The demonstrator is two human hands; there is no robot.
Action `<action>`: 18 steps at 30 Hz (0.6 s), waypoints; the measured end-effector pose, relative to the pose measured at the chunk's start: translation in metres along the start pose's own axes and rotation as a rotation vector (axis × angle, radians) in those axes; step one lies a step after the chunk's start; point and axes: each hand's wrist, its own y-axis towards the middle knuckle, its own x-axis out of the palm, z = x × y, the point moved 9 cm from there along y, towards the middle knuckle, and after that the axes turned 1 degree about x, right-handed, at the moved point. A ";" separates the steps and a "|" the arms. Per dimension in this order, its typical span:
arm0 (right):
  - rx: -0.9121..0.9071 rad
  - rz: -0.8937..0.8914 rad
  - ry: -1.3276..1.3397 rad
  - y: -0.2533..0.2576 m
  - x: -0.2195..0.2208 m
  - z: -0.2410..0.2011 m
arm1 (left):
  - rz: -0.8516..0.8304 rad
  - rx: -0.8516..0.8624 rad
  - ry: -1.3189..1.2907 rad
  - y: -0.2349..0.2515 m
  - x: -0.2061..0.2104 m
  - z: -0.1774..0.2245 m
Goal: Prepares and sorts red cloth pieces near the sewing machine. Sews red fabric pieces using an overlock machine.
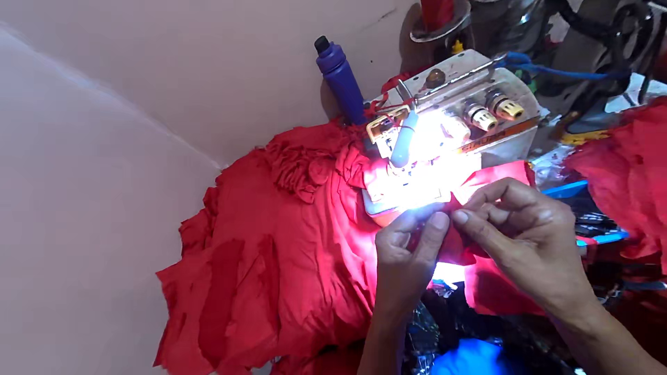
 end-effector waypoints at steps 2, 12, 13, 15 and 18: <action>0.033 -0.025 0.033 -0.004 0.011 0.004 | 0.012 0.031 -0.015 -0.006 -0.009 0.002; 0.271 -0.679 0.325 -0.037 0.084 0.013 | -0.423 0.292 0.335 -0.015 -0.056 0.057; 0.275 -0.678 0.336 -0.040 0.086 0.013 | -0.428 0.289 0.325 -0.015 -0.061 0.058; 0.266 -0.648 0.328 -0.045 0.089 0.018 | -0.390 0.277 0.312 -0.015 -0.071 0.056; 0.269 -0.578 0.268 -0.053 0.087 0.027 | -0.300 0.234 0.291 -0.013 -0.084 0.047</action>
